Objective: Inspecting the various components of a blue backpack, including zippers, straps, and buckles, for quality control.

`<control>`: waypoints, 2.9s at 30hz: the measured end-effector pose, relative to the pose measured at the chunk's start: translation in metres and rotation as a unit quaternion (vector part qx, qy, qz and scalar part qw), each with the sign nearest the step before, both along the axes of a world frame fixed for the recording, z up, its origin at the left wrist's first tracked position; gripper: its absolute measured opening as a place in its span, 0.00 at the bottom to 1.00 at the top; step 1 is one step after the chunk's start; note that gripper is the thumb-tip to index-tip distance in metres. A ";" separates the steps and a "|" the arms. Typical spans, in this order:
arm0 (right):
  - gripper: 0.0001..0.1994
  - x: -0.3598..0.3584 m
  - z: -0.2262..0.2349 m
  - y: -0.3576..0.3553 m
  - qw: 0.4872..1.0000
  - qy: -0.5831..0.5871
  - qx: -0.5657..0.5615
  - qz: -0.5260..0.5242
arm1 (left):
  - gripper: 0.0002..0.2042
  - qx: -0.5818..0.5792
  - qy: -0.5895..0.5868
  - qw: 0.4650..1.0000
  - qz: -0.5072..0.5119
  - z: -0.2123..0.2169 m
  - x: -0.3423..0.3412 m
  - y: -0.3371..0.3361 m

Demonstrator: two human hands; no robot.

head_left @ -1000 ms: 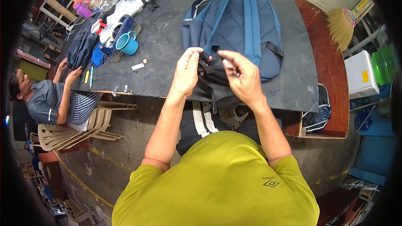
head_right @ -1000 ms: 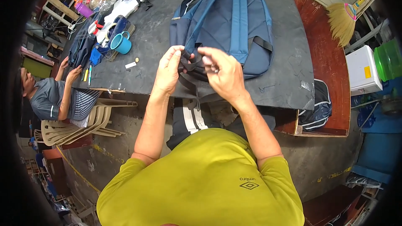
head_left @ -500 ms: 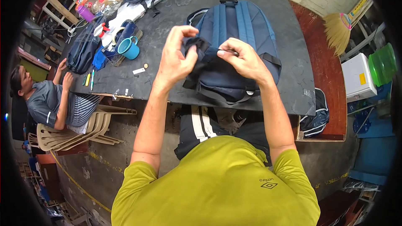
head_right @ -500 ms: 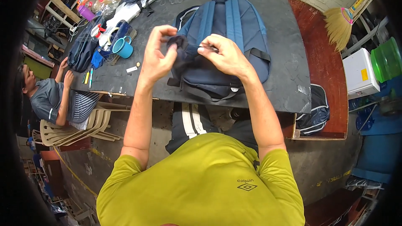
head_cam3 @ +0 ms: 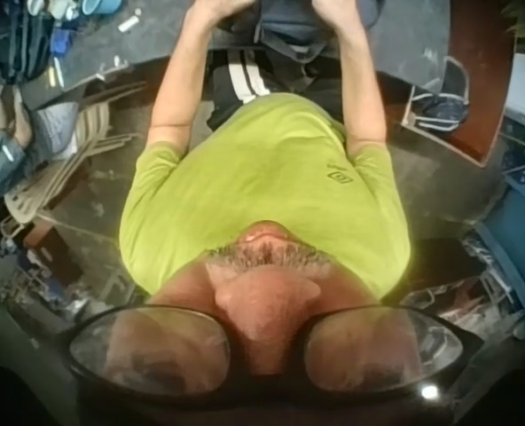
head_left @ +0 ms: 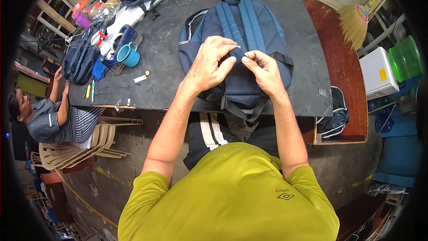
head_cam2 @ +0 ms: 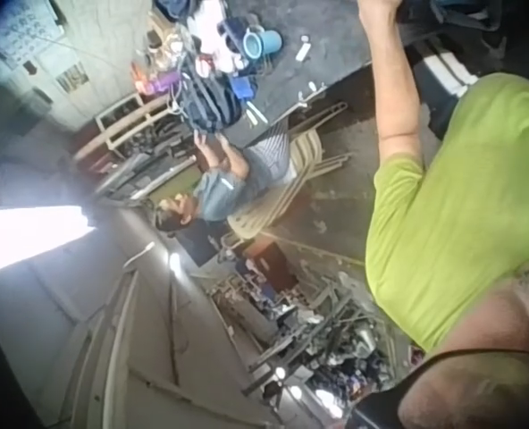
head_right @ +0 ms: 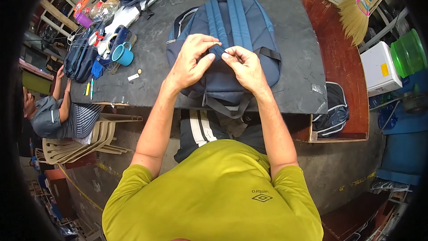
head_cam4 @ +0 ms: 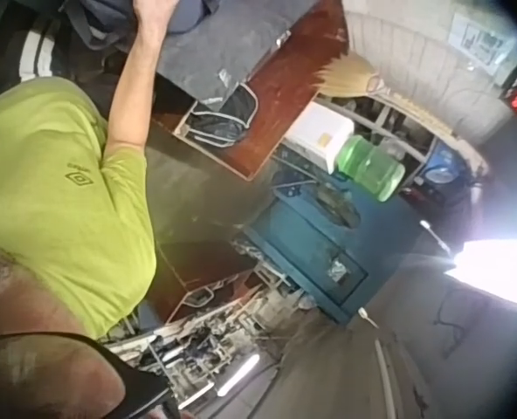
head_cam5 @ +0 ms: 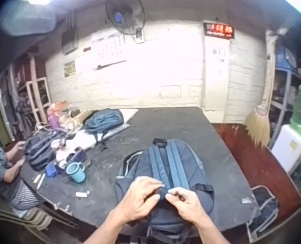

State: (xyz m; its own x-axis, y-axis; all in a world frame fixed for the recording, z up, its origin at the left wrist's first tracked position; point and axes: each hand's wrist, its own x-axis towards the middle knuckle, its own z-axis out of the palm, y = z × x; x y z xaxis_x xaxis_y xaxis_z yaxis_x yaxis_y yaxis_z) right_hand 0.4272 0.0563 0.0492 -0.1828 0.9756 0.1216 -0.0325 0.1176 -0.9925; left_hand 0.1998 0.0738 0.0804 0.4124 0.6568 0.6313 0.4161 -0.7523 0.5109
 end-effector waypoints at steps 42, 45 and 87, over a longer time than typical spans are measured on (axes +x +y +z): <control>0.10 -0.011 0.031 -0.033 0.943 -0.194 0.192 -0.193 | 0.08 -0.112 -0.136 0.982 0.064 -0.028 0.003 -0.015; 0.13 0.020 0.019 -0.032 0.960 -0.114 0.141 -0.214 | 0.21 -0.054 0.016 0.994 0.092 -0.004 0.001 -0.033; 0.21 0.050 -0.007 -0.077 0.996 -0.017 0.062 -0.060 | 0.19 -0.261 -0.213 0.941 0.031 -0.014 0.080 -0.086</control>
